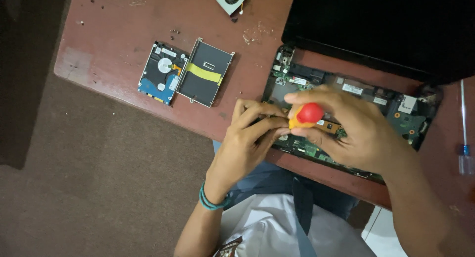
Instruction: The person uses a screwdriver to remove screws from a laptop's motherboard and then detaches a small circuit board component. The removed parts are placed on the table next to the laptop.
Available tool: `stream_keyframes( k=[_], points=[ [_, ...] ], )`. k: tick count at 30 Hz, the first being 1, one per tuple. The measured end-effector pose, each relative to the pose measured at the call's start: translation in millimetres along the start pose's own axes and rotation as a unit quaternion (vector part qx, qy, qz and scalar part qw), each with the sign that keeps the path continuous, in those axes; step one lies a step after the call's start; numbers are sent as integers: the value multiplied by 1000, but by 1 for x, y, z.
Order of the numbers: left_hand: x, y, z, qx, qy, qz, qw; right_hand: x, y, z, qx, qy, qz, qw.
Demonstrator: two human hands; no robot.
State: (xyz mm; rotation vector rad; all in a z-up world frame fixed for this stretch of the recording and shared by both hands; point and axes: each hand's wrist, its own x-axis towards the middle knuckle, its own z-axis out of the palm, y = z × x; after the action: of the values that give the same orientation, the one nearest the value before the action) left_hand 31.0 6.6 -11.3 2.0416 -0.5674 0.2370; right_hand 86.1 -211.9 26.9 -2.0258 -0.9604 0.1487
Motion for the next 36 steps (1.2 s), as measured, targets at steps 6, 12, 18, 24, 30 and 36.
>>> stream_keyframes(
  k=[6, 12, 18, 24, 30, 36],
  points=[
    [-4, 11, -13, -68, -34, -68, 995, -3, -6, -8, 92, -46, 17, 995],
    [20, 51, -33, -50, -32, 61, 996, -8, 6, -3, 173, -74, 14, 982],
    [20, 57, -26, 15, 59, 50, 997, 7, -4, 6, 154, -27, -79, 985],
    [19, 55, -29, -48, 23, 84, 995, -2, 4, 11, 179, -89, 3, 980],
    [16, 63, -24, -151, 42, 94, 983, 2, 2, 8, 198, -106, 30, 974],
    [22, 53, -18, -12, 72, 121, 990, 12, -9, -3, 229, -40, -74, 970]
  ],
)
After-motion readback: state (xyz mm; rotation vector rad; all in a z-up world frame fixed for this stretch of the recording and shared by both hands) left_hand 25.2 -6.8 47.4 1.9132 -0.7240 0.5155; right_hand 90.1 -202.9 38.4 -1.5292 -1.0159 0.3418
